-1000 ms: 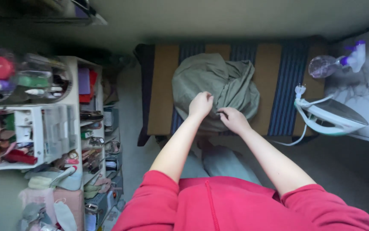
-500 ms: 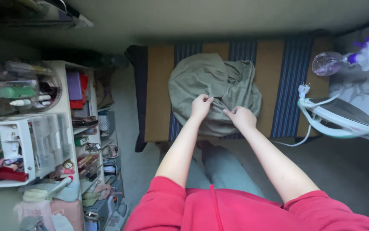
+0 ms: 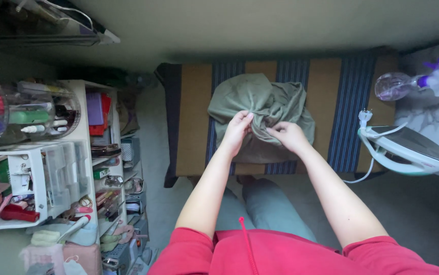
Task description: Folding an olive green t-shirt and then picking up a black garment to fold on an ironing board.
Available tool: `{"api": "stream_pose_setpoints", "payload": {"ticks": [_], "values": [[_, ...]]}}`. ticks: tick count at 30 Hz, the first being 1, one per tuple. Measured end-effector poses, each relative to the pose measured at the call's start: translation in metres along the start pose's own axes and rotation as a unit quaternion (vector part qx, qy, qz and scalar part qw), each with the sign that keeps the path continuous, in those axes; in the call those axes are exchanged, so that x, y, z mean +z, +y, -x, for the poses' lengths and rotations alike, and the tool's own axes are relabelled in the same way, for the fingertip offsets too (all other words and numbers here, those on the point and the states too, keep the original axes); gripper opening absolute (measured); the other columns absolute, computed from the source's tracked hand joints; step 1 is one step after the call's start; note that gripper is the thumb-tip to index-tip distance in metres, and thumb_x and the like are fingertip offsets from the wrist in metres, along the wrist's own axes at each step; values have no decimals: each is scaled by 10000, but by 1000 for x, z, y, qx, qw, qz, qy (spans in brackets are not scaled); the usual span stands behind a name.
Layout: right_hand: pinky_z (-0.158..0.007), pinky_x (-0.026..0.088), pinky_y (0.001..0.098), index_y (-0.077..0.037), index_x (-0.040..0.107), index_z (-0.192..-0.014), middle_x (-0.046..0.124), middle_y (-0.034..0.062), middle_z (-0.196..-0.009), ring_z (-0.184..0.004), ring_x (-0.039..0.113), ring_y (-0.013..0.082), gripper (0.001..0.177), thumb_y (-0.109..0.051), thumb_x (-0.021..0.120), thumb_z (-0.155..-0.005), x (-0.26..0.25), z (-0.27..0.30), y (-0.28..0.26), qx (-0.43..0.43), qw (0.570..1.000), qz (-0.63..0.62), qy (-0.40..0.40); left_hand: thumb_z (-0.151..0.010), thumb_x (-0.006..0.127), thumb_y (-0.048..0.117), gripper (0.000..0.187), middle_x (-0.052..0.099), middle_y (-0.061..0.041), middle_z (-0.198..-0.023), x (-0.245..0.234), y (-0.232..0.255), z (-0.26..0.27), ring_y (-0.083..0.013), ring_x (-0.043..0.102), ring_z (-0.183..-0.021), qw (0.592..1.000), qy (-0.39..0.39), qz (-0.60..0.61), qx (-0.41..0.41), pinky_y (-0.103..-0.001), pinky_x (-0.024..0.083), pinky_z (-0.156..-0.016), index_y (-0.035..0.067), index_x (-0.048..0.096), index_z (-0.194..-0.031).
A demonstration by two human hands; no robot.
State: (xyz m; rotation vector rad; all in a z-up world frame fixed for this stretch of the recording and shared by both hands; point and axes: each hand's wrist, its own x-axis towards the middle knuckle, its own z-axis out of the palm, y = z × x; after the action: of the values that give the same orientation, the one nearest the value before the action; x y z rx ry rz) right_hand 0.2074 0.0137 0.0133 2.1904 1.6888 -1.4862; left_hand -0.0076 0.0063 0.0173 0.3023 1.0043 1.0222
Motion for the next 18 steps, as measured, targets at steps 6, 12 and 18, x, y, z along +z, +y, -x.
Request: {"api": "stream_pose_setpoints", "payload": {"ticks": [6, 12, 18], "values": [[-725, 563, 379, -311, 718, -1200, 695, -6, -756, -832, 722, 191, 336, -359, 783, -874, 4, 6, -16, -23, 993, -16, 116, -990, 761, 300, 387, 692, -61, -1100, -9, -16, -3, -167, 665, -1098, 996, -13, -88, -30, -388, 536, -1023, 108, 598, -1285], [-700, 531, 319, -154, 806, -985, 717, 80, -772, -748, 662, 169, 124, -159, 831, -864, -7, 4, -18, -189, 960, -108, 175, -877, 683, 658, 362, 741, 87, -1142, -8, 23, 2, -161, 656, -1212, 875, 103, -472, -24, -354, 508, -1065, 367, 724, -1089], [-801, 534, 306, -98, 774, -919, 704, 55, -818, -829, 672, 142, 94, -105, 867, -919, -41, 26, -6, -248, 907, -197, 279, -972, 705, 405, 297, 741, -149, -939, -16, 23, -6, -273, 708, -987, 906, 281, -275, 154, -435, 547, -911, 112, 734, -1009]]}}
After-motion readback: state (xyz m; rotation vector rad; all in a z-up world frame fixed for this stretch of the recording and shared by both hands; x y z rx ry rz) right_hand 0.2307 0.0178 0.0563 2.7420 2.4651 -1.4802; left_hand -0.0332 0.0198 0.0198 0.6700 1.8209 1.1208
